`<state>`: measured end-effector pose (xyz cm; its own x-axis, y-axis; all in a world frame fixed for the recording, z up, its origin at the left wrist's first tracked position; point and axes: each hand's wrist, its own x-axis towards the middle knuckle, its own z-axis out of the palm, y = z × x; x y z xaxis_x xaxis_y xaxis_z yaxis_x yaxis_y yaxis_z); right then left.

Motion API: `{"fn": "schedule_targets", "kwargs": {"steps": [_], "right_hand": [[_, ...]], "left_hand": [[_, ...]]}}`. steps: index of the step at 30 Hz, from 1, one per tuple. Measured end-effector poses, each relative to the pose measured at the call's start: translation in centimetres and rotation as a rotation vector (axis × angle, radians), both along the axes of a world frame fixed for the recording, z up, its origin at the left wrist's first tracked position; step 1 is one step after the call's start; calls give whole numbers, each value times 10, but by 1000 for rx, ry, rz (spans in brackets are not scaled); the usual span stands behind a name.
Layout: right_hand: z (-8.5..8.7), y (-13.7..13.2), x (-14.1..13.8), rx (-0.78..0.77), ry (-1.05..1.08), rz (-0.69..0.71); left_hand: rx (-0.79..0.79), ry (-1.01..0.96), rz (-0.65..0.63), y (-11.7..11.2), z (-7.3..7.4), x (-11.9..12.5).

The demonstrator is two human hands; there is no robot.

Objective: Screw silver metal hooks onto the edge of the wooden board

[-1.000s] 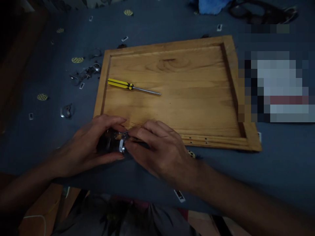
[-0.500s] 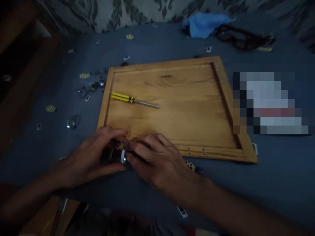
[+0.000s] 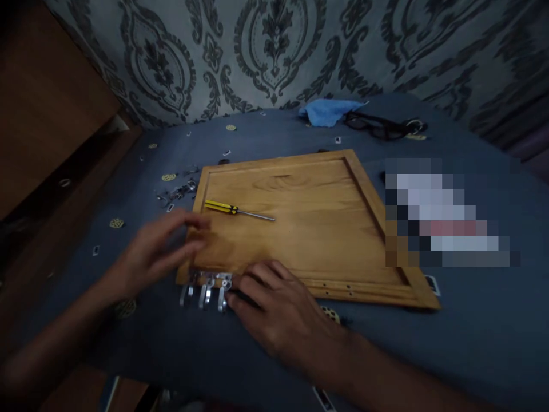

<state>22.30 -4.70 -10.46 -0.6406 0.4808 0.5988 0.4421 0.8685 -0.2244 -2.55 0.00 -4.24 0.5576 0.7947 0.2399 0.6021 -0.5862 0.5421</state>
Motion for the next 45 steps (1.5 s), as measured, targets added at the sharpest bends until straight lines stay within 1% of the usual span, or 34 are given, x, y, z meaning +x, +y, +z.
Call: {"fn": "schedule_targets", "kwargs": {"steps": [2, 4, 6, 9, 13, 20, 30, 35, 40, 45], "right_hand": [[0, 0, 1, 24, 4, 8], [0, 1, 1, 32, 9, 16], [-1, 1, 1, 27, 11, 18], [-1, 1, 1, 26, 8, 8], [-2, 2, 0, 13, -16, -2], [-4, 1, 1, 9, -40, -5], [0, 0, 4, -39, -41, -6], [-1, 0, 3, -26, 11, -7], [2, 1, 4, -24, -25, 8], [2, 2, 4, -16, -16, 11]], "left_hand": [[99, 104, 31, 23, 6, 1], [171, 233, 28, 44, 6, 3], [192, 344, 0, 60, 0, 5], [166, 403, -41, 71, -11, 8], [162, 415, -35, 73, -21, 8], [201, 418, -39, 74, -24, 4], [170, 421, -37, 74, -23, 3], [191, 419, -19, 76, -25, 0], [187, 396, -6, 76, -27, -2], [103, 328, 54, 73, -20, -1]]}}
